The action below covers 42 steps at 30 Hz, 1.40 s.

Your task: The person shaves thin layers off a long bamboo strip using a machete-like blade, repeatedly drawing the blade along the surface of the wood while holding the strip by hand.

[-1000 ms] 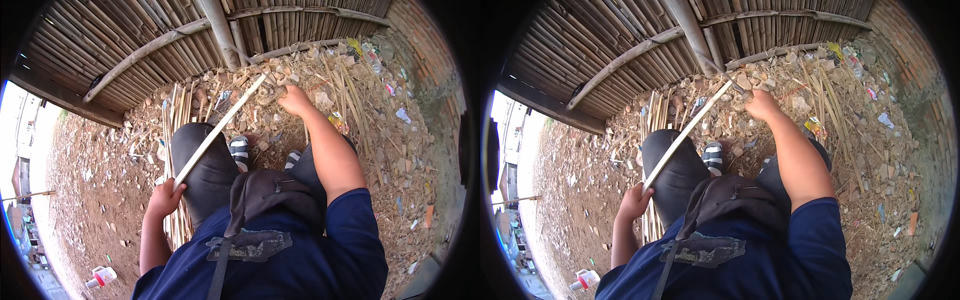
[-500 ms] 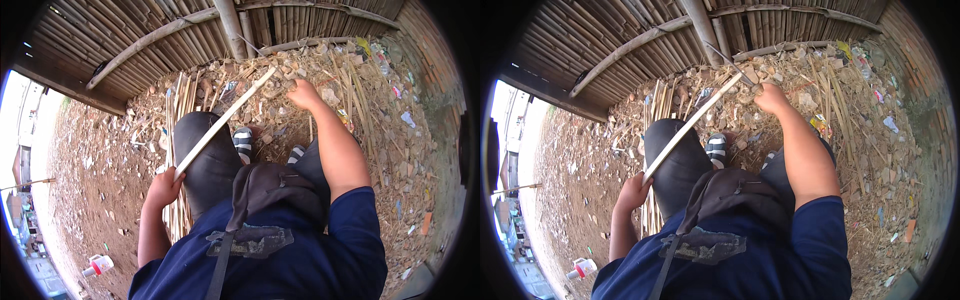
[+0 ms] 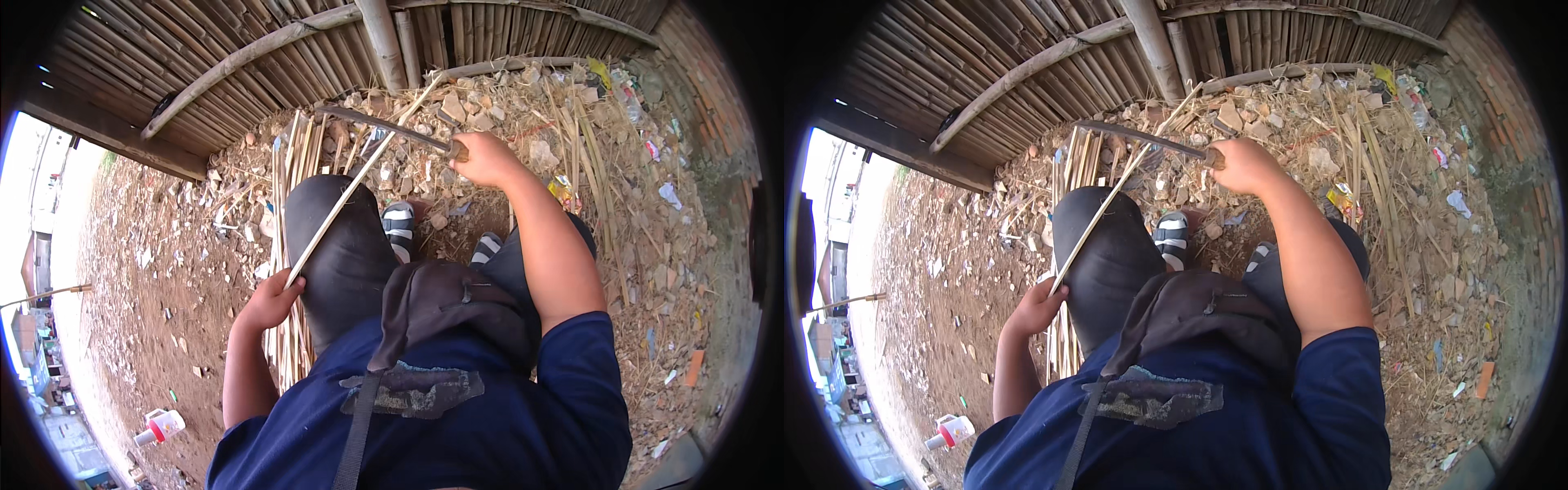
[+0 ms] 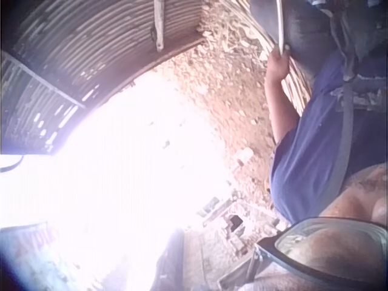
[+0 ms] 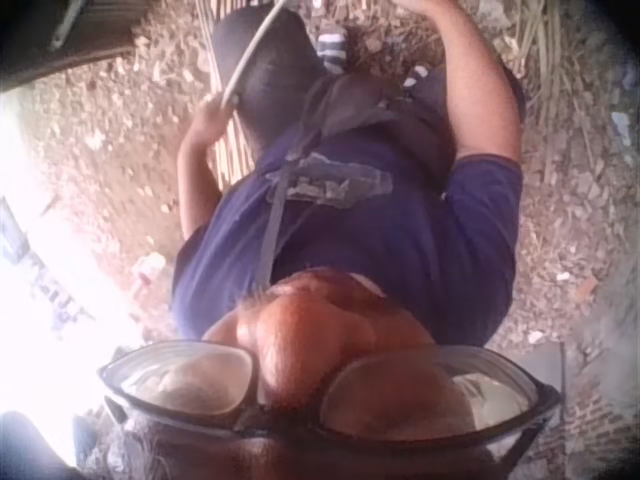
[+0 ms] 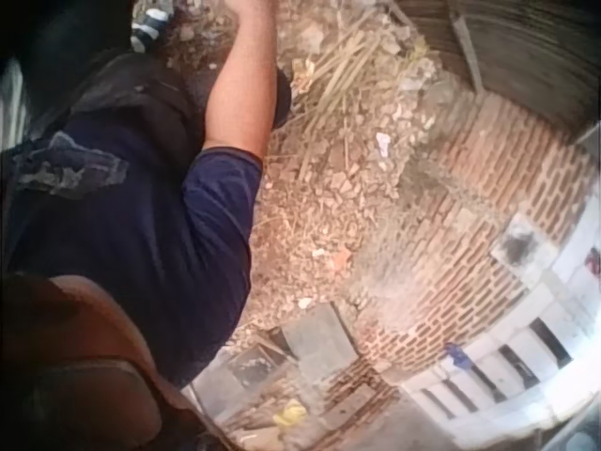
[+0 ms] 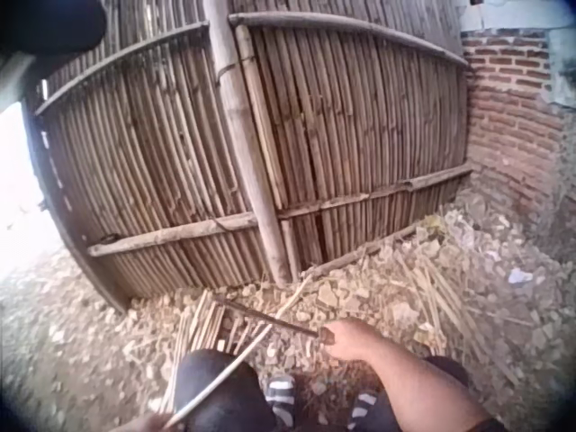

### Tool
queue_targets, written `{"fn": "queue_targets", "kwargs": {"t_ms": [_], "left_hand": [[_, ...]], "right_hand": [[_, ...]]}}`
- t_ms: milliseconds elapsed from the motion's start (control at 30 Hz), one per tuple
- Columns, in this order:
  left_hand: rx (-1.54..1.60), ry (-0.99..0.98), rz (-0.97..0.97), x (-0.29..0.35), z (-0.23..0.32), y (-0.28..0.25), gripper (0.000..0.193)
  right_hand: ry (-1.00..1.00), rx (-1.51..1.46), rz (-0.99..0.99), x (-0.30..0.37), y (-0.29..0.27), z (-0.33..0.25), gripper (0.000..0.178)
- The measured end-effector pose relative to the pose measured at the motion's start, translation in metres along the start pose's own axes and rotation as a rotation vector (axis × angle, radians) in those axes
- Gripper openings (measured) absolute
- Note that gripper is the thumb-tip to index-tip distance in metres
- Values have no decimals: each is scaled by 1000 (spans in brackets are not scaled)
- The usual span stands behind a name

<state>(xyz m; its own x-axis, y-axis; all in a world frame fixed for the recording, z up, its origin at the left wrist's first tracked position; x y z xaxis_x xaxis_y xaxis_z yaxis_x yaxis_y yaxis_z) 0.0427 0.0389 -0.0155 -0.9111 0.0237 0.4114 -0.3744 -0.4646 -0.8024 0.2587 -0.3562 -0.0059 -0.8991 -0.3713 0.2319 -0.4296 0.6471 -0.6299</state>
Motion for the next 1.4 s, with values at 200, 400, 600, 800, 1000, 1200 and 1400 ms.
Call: {"fn": "queue_targets", "kwargs": {"t_ms": [200, 400, 600, 800, 1000, 1200, 1400], "left_hand": [[-47, -46, -8, 5, 8, 0, 37], [-142, -59, 0, 7, 25, -2, 31], [-204, -23, 90, 12, 23, -6, 33], [-239, -33, 44, 7, 35, -3, 29], [-290, -41, 75, 9, 33, -13, 28], [-254, -35, 65, 8, 25, -6, 27], [-285, -66, 35, 8, 28, -12, 29]], "right_hand": [[-168, 171, 108, 16, 5, -32, 16], [-166, 171, -47, -6, 31, -29, 16], [-110, 30, -60, -13, 32, -20, 19], [-131, 104, 8, -11, 40, -14, 22], [23, 29, 122, -19, 8, 6, 24], [-177, 261, -91, 6, 45, -57, 22], [5, -37, 94, -27, 12, 19, 25]]}}
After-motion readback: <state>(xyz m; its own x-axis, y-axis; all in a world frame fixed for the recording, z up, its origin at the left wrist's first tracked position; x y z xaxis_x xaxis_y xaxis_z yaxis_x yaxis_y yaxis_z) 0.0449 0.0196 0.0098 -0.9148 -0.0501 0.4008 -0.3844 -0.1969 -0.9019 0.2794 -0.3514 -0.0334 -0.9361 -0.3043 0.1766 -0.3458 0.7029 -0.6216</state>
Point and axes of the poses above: each hand's wrist, its own x-axis away from the middle knuckle, its own y-axis out of the palm, z = x × y, the point moved 6 cm from there along -x, towards the middle knuckle, and after that the axes turned 15 degrees about -x, right-handed, at the moved point
